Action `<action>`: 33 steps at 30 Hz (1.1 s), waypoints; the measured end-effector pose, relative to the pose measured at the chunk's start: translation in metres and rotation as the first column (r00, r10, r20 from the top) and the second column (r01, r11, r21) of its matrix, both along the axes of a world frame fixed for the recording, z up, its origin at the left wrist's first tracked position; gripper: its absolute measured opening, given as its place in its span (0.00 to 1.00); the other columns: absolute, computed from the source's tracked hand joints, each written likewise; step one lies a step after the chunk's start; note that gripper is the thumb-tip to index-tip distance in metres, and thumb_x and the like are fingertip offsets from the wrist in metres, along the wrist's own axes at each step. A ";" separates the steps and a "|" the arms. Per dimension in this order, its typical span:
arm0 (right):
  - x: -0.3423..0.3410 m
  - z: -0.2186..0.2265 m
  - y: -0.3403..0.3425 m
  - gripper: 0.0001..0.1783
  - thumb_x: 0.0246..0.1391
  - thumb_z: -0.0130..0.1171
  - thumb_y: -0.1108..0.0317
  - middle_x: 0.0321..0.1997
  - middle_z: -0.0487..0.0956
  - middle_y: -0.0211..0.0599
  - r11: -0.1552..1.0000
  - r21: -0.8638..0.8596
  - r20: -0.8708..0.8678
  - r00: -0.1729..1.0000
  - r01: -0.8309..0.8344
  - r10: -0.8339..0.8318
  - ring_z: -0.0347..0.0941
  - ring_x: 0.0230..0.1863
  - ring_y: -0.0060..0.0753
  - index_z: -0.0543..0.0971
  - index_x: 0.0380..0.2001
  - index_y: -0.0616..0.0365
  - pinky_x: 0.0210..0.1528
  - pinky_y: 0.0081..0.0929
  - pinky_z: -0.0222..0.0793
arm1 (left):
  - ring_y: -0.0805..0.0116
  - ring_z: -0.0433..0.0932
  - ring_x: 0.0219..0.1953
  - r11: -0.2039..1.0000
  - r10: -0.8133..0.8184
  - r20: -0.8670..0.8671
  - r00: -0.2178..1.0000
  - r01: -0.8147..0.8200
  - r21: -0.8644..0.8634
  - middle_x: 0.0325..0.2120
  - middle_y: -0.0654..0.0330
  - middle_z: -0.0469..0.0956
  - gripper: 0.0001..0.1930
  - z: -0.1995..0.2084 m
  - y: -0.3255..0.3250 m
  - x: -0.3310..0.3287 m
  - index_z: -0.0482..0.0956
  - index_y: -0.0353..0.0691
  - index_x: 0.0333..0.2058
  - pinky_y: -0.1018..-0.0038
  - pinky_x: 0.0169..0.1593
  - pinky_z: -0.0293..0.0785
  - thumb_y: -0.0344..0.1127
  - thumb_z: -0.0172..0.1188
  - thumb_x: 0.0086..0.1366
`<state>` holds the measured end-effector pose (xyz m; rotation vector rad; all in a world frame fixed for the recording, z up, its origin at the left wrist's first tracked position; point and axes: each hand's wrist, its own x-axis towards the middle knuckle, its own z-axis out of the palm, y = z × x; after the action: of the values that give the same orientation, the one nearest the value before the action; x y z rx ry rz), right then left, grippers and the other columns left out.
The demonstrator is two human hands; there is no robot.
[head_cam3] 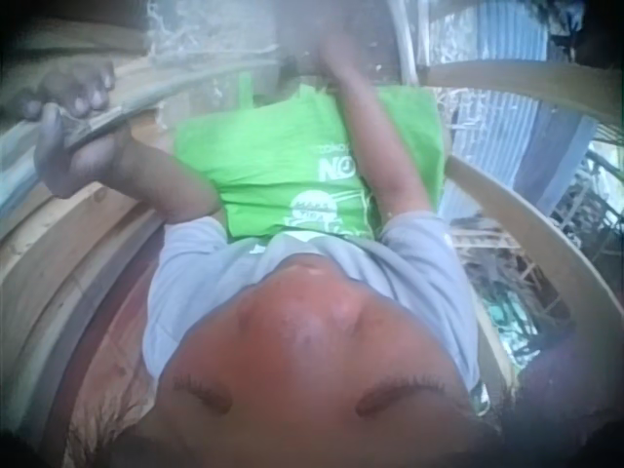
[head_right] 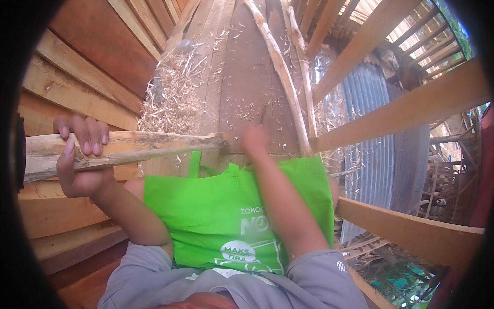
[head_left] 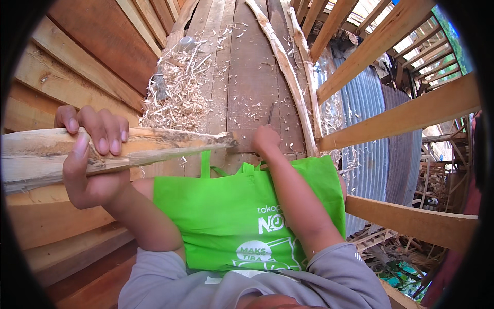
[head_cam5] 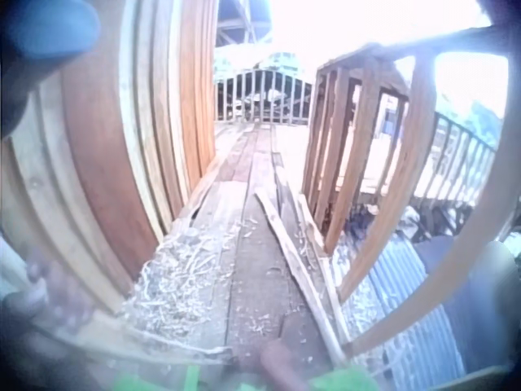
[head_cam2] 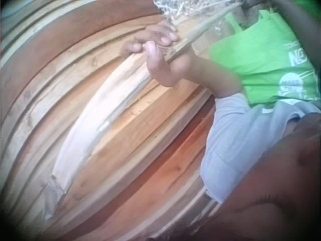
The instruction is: The person holds a long piece of wood and uses a knife to shave off thin strips of wood, creating wood shavings. The person continues to carve the wood, occasionally adjusting their grip and the position of the wood.
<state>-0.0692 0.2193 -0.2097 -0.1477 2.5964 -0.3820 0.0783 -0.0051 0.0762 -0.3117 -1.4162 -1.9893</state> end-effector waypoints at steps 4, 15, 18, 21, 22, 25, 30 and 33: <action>0.002 0.019 -0.015 0.34 0.51 0.56 0.75 0.46 0.79 0.63 0.936 -0.194 0.219 0.917 -0.294 0.333 0.79 0.47 0.55 0.61 0.62 0.73 0.47 0.42 0.77 | 0.73 0.63 0.23 1.000 -0.017 -0.015 1.000 0.017 -0.020 0.21 0.62 0.63 0.14 0.008 -0.006 0.017 0.61 0.43 0.40 0.71 0.36 0.61 0.35 0.51 0.57; -0.011 -0.027 0.014 0.41 0.53 0.55 0.76 0.38 0.81 0.63 0.988 -0.136 0.021 0.997 -0.069 0.073 0.81 0.39 0.54 0.50 0.66 0.76 0.42 0.41 0.77 | 0.72 0.64 0.23 0.999 -0.035 -0.023 0.999 0.034 -0.017 0.21 0.61 0.64 0.14 0.014 -0.006 0.020 0.61 0.41 0.41 0.71 0.35 0.62 0.34 0.51 0.56; 0.008 0.035 -0.014 0.43 0.53 0.55 0.78 0.36 0.82 0.62 0.856 -0.474 0.289 0.882 -0.206 0.372 0.83 0.32 0.47 0.47 0.67 0.79 0.38 0.39 0.80 | 0.72 0.64 0.23 0.999 -0.047 -0.020 0.999 0.046 -0.019 0.21 0.61 0.64 0.14 0.008 -0.013 0.024 0.61 0.41 0.40 0.71 0.35 0.62 0.33 0.52 0.55; 0.005 0.023 -0.016 0.39 0.52 0.54 0.78 0.33 0.82 0.57 0.938 -0.342 0.270 0.951 -0.054 0.154 0.81 0.26 0.42 0.53 0.66 0.74 0.32 0.36 0.79 | 0.73 0.64 0.23 0.998 -0.055 -0.021 0.998 0.055 -0.010 0.20 0.61 0.64 0.14 0.008 -0.010 0.021 0.60 0.41 0.39 0.72 0.35 0.63 0.33 0.52 0.55; 0.005 0.018 -0.016 0.38 0.52 0.55 0.78 0.32 0.83 0.55 0.959 -0.284 0.254 0.963 -0.015 0.090 0.81 0.25 0.41 0.55 0.66 0.72 0.31 0.37 0.79 | 0.73 0.64 0.23 0.999 -0.049 -0.019 0.999 0.049 -0.017 0.20 0.61 0.64 0.14 0.009 -0.010 0.022 0.60 0.41 0.39 0.72 0.35 0.63 0.33 0.52 0.55; 0.005 -0.002 -0.002 0.34 0.51 0.56 0.77 0.33 0.83 0.54 0.982 0.014 0.186 0.965 -0.190 0.184 0.81 0.30 0.45 0.60 0.62 0.71 0.39 0.41 0.76 | 0.73 0.64 0.23 0.998 -0.050 -0.020 0.999 0.050 -0.027 0.20 0.61 0.64 0.14 0.010 -0.011 0.022 0.60 0.41 0.39 0.72 0.35 0.63 0.33 0.52 0.55; 0.019 -0.018 -0.008 0.29 0.48 0.58 0.75 0.35 0.83 0.52 0.856 -0.238 0.140 0.856 -0.458 0.497 0.81 0.38 0.51 0.68 0.56 0.69 0.52 0.48 0.72 | 0.73 0.64 0.23 0.998 -0.058 -0.027 0.998 0.058 -0.013 0.21 0.61 0.64 0.14 0.010 -0.011 0.020 0.60 0.41 0.39 0.72 0.35 0.63 0.33 0.52 0.55; 0.021 -0.018 -0.007 0.26 0.46 0.59 0.74 0.36 0.83 0.53 0.855 -0.424 0.065 0.931 -0.300 0.359 0.81 0.41 0.54 0.73 0.51 0.69 0.57 0.49 0.70 | 0.75 0.62 0.23 0.997 -0.066 -0.027 0.997 0.065 -0.031 0.21 0.64 0.63 0.12 0.009 -0.012 0.020 0.61 0.42 0.38 0.73 0.36 0.60 0.34 0.51 0.57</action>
<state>-0.0486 0.2119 -0.2278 -0.6793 2.2580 -0.7707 0.0987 -0.0168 0.0848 -0.4028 -1.4365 -2.0099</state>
